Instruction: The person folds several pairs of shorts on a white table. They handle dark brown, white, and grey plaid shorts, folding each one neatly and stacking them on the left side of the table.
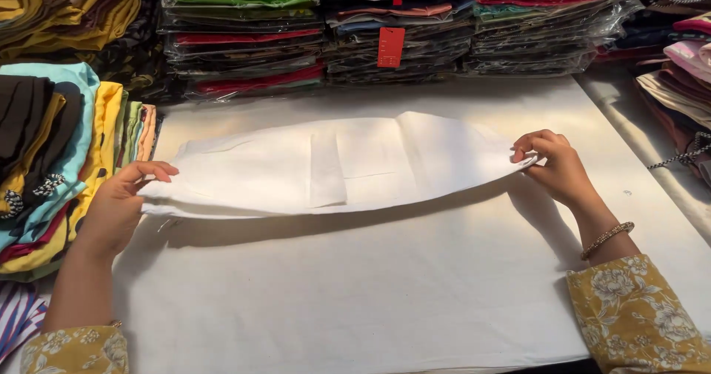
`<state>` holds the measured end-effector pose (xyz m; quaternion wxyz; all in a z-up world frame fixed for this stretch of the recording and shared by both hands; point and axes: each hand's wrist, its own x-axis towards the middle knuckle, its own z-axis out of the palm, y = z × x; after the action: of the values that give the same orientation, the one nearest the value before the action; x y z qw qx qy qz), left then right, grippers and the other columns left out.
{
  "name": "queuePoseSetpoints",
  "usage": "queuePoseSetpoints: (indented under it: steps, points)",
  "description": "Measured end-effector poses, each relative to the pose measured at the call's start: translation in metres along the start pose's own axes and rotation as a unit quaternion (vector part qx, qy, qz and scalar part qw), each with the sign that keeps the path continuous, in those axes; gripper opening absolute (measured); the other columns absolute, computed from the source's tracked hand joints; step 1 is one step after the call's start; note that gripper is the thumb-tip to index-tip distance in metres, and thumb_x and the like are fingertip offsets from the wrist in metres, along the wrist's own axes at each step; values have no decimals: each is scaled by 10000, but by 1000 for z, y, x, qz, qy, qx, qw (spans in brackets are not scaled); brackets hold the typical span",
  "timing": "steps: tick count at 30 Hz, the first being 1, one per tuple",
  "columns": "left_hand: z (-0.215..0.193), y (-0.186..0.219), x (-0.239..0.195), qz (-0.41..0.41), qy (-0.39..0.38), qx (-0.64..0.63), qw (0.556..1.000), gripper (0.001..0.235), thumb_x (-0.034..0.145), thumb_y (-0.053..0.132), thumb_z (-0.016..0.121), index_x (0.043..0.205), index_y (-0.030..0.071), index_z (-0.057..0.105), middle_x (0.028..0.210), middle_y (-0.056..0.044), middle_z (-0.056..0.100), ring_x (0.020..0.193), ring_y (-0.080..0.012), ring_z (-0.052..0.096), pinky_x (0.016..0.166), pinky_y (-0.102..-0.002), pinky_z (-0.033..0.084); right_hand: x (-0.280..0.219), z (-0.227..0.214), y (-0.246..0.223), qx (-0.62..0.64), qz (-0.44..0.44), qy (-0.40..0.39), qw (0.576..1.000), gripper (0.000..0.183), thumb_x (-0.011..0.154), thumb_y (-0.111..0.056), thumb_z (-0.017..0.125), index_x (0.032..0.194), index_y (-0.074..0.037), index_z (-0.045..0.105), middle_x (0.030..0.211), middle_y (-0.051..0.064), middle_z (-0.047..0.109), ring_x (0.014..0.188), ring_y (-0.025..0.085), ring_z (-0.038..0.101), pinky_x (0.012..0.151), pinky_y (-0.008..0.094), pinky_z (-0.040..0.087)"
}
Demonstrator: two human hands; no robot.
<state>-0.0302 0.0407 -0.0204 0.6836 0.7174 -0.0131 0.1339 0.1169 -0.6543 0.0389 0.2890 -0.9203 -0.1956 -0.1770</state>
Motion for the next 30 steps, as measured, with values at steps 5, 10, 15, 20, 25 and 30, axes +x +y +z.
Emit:
queuePoseSetpoints:
  steps: [5, 10, 15, 20, 25, 30]
  points:
    - [0, -16, -19, -160, -44, 97, 981, 137, 933, -27, 575, 1009, 8, 683, 1318, -51, 679, 1120, -160, 627, 963, -306, 476, -10, 4, 9, 13, 50, -188, 981, 239, 744, 133, 672, 885, -48, 738, 1194, 34, 670, 1142, 203, 618, 972, 351, 513]
    - [27, 7, -11, -228, 68, 57, 970, 277, 1019, 167, 516, 1260, 85, 624, 1249, 9, 649, 1066, -111, 604, 929, -317, 487, -9, 4, 11, 4, 173, -152, 973, 235, 956, 79, 538, 1032, -29, 732, 1144, 109, 716, 1061, 245, 706, 968, 355, 561]
    - [42, 22, 3, -276, 49, 166, 945, 520, 1001, 207, 627, 1508, 183, 512, 1140, -152, 629, 1007, -176, 590, 933, -347, 471, 9, 26, -65, -73, 59, -131, 987, 232, 988, -87, 583, 1178, -64, 713, 1362, 81, 651, 1232, 262, 627, 1030, 390, 507]
    - [48, 22, 11, -269, -30, 204, 941, 694, 953, 187, 659, 1601, 290, 437, 1317, -177, 578, 1079, -215, 614, 987, -336, 472, 9, 123, -148, -92, -137, -254, 953, 632, 1029, -487, 452, 1550, -137, 385, 1663, 111, 291, 1549, 294, 163, 1200, 516, 200]
    - [45, 10, 3, -253, -32, 122, 959, 671, 907, 112, 620, 1554, 245, 501, 1490, -122, 581, 1202, -190, 601, 1010, -322, 461, 8, 203, -189, -154, -158, -337, 915, 722, 1024, -632, 226, 1629, -239, 195, 1709, 76, 92, 1566, 317, 1, 1206, 621, 45]
    - [39, 5, 3, -227, -45, 127, 965, 668, 909, 89, 616, 1555, 193, 482, 1504, -95, 563, 1246, -152, 575, 1039, -292, 429, 22, 182, -118, -192, 29, -304, 933, 744, 997, -658, 195, 1629, -269, 153, 1712, 92, 58, 1571, 322, -23, 1171, 700, 6]
